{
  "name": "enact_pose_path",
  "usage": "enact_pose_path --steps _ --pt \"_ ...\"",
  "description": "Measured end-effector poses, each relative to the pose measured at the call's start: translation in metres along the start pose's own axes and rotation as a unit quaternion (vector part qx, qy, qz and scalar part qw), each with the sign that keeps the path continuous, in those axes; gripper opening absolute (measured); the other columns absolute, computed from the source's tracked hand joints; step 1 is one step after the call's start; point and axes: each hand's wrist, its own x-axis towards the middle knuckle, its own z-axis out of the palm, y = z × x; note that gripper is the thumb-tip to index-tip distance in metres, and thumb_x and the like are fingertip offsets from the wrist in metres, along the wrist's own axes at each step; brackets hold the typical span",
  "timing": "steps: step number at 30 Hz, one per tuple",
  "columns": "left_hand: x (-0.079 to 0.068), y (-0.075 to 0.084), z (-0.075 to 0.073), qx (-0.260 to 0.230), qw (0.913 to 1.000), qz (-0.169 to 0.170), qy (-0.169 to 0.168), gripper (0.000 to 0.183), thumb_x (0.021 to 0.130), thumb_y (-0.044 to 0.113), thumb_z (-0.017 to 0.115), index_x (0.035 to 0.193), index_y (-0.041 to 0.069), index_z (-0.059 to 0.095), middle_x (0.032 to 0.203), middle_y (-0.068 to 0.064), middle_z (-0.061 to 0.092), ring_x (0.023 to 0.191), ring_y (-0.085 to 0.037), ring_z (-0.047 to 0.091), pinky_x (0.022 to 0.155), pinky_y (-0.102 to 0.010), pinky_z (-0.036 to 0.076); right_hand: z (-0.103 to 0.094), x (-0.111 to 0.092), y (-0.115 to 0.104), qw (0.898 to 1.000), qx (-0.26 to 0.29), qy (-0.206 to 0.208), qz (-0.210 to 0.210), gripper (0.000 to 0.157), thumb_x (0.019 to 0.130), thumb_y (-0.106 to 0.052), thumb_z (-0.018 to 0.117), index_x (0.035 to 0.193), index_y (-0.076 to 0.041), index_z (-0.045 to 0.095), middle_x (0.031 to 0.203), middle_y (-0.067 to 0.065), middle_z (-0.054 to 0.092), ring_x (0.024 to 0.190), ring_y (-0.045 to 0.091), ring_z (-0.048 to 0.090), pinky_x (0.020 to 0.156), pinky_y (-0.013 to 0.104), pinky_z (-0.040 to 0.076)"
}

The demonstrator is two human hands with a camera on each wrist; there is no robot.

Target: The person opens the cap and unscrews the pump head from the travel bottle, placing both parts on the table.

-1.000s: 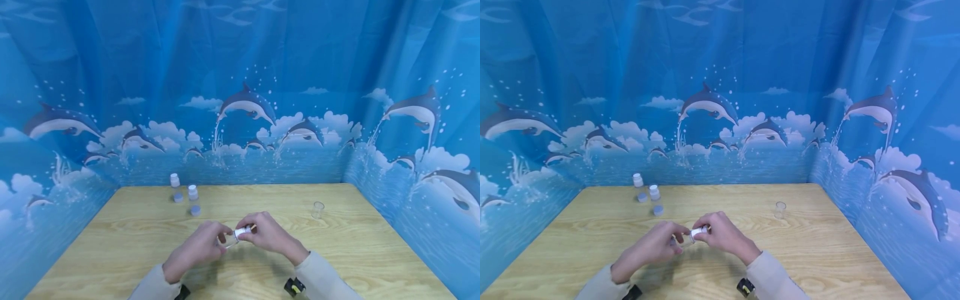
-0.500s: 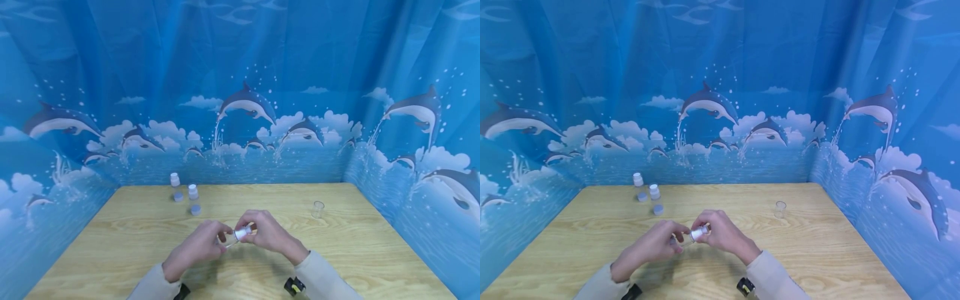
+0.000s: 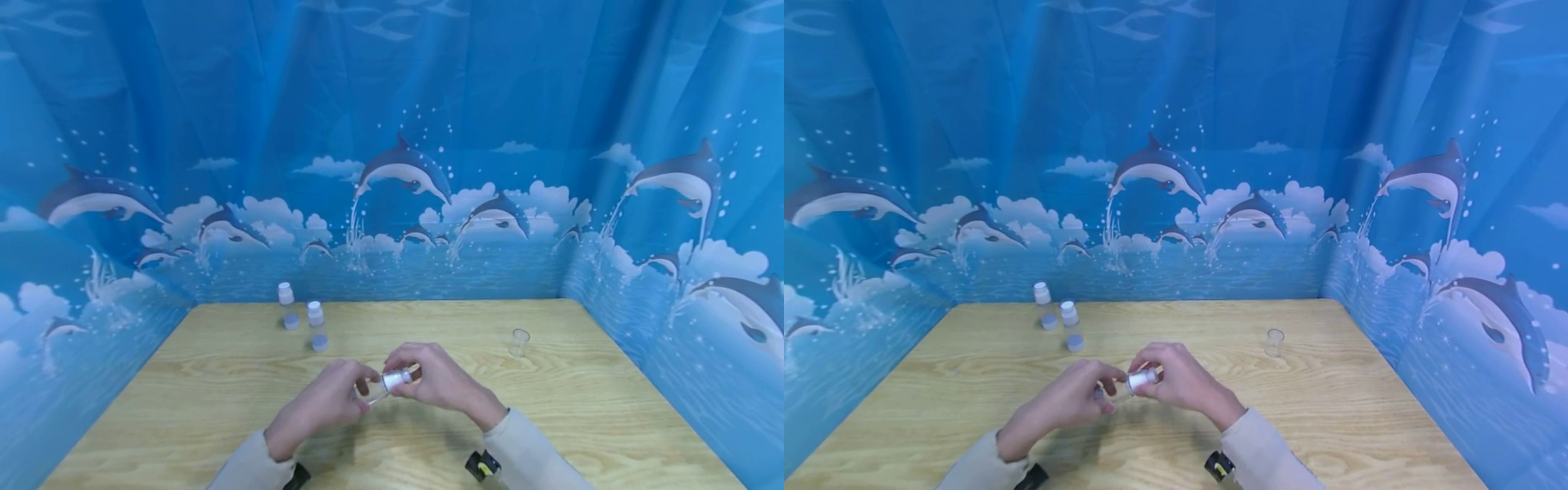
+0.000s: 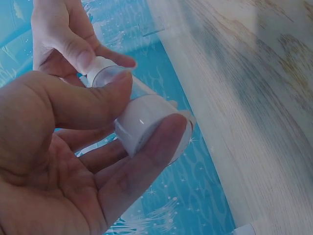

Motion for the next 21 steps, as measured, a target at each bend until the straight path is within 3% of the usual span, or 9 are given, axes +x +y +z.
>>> enact_pose_path --steps 11,21 --pt "0.0012 0.0002 -0.0005 -0.006 0.9999 -0.009 -0.011 0.045 0.075 -0.005 0.081 0.118 0.007 0.075 0.094 -0.010 0.077 0.080 -0.015 0.069 0.069 -0.029 0.061 0.0008 0.0004 0.0015 0.999 0.007 -0.017 0.026 0.016 0.095 -0.016 0.072 0.110 -0.011 0.076 0.106 0.004 0.078 0.088 0.003 0.069 0.074 0.017 0.060" --pt "0.0021 -0.0009 -0.0005 -0.007 0.9998 -0.013 -0.014 0.044 0.076 -0.005 0.081 0.118 0.007 0.075 0.094 -0.010 0.078 0.081 -0.015 0.069 0.068 -0.029 0.061 0.0031 0.0007 0.0017 0.999 0.032 -0.024 0.033 0.017 0.096 -0.012 0.071 0.111 -0.007 0.075 0.104 0.007 0.078 0.080 0.000 0.068 0.070 0.019 0.061"
